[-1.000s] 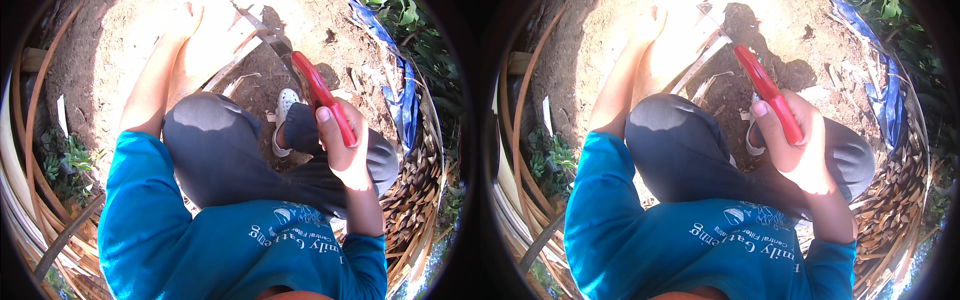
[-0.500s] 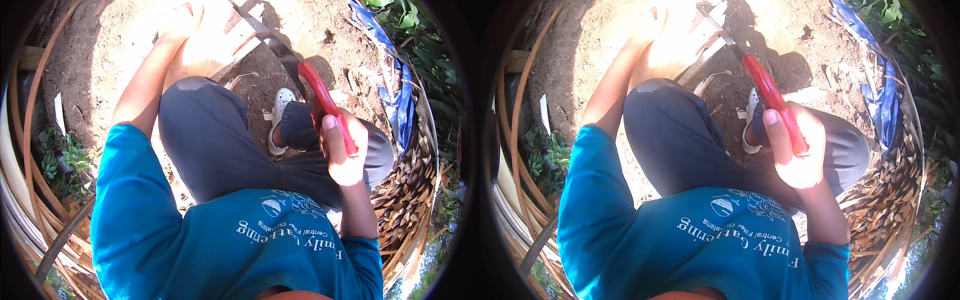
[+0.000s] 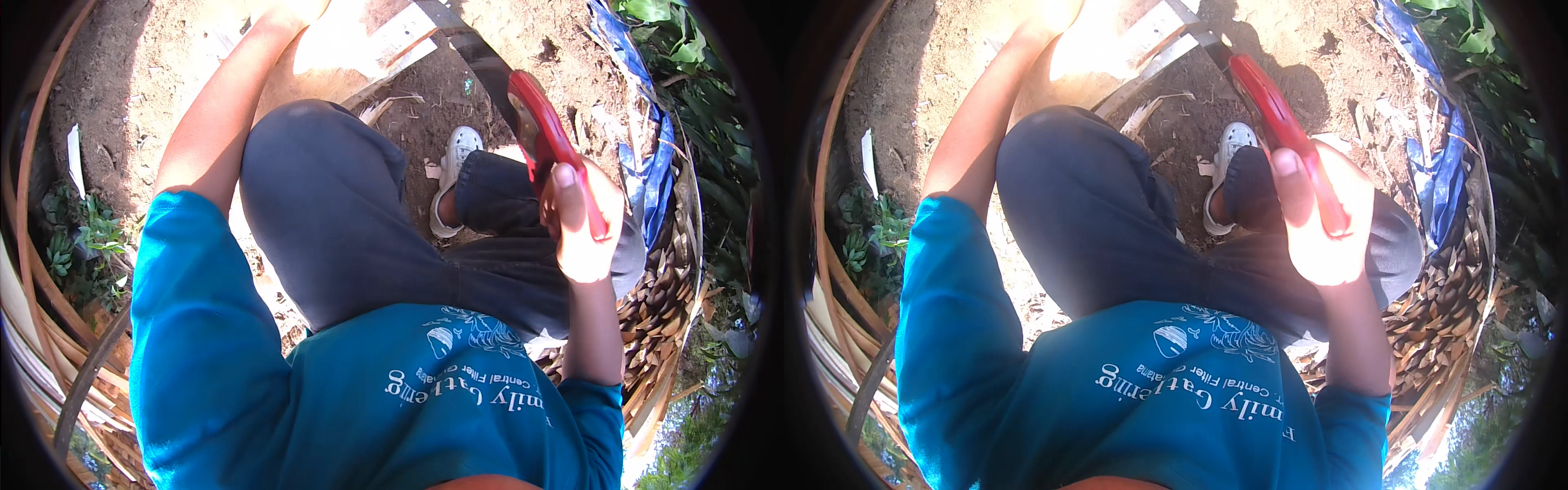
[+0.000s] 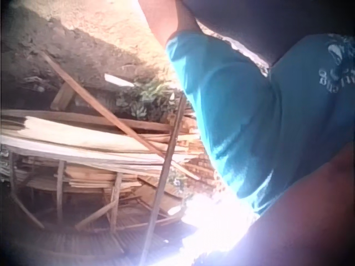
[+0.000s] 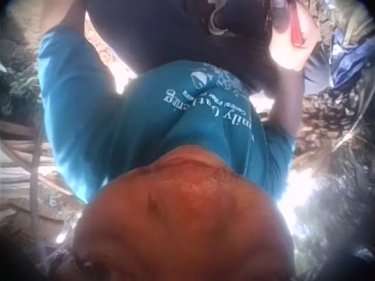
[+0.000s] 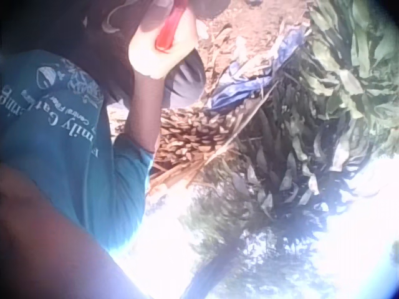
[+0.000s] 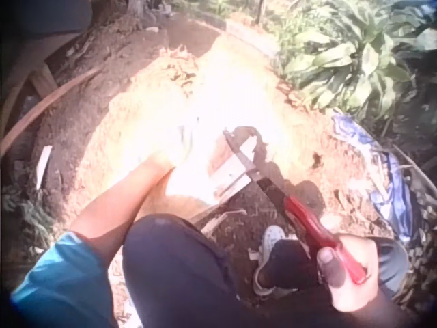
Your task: The person saws a piece of wood into multiple sections by hand while sitting on the ground.
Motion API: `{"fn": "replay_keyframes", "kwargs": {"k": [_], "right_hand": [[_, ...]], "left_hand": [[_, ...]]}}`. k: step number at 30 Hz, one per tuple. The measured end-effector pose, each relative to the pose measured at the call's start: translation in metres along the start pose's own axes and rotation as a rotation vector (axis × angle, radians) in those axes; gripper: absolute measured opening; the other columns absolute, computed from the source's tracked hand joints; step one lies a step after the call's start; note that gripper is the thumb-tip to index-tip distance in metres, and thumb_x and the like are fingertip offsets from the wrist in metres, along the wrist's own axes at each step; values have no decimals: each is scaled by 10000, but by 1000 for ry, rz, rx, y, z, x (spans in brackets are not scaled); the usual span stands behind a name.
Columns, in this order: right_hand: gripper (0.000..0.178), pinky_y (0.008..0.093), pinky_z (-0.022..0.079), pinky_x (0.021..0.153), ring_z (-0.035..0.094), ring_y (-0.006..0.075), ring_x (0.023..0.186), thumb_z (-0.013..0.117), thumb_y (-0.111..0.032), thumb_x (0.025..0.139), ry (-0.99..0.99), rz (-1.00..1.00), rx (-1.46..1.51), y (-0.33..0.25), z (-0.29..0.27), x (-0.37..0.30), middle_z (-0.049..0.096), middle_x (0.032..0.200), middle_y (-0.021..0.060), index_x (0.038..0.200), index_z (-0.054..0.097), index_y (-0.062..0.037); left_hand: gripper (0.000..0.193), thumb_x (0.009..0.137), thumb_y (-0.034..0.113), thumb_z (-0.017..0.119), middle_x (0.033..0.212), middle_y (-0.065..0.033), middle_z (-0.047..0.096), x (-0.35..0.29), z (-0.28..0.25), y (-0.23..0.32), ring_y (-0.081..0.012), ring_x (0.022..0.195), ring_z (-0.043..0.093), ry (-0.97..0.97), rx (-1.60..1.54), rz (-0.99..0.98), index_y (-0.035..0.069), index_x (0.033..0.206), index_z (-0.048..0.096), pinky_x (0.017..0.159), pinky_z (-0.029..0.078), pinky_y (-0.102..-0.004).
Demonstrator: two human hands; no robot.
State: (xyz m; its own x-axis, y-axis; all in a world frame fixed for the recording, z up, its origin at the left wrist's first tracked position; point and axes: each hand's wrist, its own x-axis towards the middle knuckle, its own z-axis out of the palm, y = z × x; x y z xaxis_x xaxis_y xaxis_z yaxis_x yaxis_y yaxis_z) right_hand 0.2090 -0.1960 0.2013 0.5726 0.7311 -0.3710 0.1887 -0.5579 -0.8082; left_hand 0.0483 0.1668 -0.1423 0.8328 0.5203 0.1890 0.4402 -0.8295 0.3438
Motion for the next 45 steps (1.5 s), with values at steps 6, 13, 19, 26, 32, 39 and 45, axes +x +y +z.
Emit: {"fn": "replay_keyframes", "kwargs": {"k": [6, 13, 19, 26, 32, 39, 45], "right_hand": [[428, 239, 343, 490, 409, 72, 450, 541, -256, 1061, -49, 10, 40, 18, 9, 37, 483, 536, 4, 681, 534, -59], [454, 242, 331, 448, 424, 81, 419, 544, -306, 1052, -25, 19, 17, 1, 0, 14, 475, 500, 6, 671, 535, -60], [471, 248, 346, 483, 430, 77, 458, 566, -297, 1050, 42, -41, 107, 28, 36, 60, 481, 517, -4, 635, 517, -80], [390, 267, 410, 528, 528, 70, 562, 642, -297, 1012, -46, 160, 53, 9, 22, 27, 555, 575, -1, 710, 621, -51], [363, 317, 416, 500, 538, 135, 510, 687, -244, 973, 31, -87, 4, 22, -8, -14, 537, 556, 56, 676, 605, -51], [423, 301, 365, 497, 460, 90, 517, 649, -339, 996, 106, -125, 119, 55, 36, 45, 472, 550, 8, 703, 588, -41], [379, 287, 358, 520, 425, 67, 557, 668, -293, 1006, 22, 26, 167, 54, 27, 19, 471, 590, -12, 726, 597, -47]], "left_hand": [[297, 1039, 247, 515, 913, -172, 676, 18, 7, 19, -295, 691, 602, -51, -70, -114, 13, 1144, 666, 664, 520, -474], [302, 1044, 227, 480, 881, -214, 656, 20, -22, 27, -340, 783, 623, -255, -155, -279, 12, 1008, 688, 701, 521, -498], [339, 1040, 266, 473, 946, -215, 668, 21, -11, 28, -331, 831, 637, -150, 280, -28, 11, 1049, 696, 728, 532, -494], [469, 1045, 401, 426, 1040, -207, 700, 24, -22, 38, -356, 964, 662, -242, 78, -175, 37, 1148, 702, 853, 526, -475], [589, 1049, 517, 386, 1120, -200, 729, 29, -37, 33, -376, 1079, 684, -321, 116, -230, 60, 1233, 708, 961, 521, -459], [585, 1058, 524, 390, 1104, -177, 753, 43, -47, 44, -362, 1076, 712, -331, 164, -146, 79, 1214, 737, 966, 535, -422], [553, 1068, 487, 398, 1059, -183, 759, 40, -59, 73, -348, 1016, 728, -377, 82, -170, 74, 1203, 739, 929, 543, -412]]}}
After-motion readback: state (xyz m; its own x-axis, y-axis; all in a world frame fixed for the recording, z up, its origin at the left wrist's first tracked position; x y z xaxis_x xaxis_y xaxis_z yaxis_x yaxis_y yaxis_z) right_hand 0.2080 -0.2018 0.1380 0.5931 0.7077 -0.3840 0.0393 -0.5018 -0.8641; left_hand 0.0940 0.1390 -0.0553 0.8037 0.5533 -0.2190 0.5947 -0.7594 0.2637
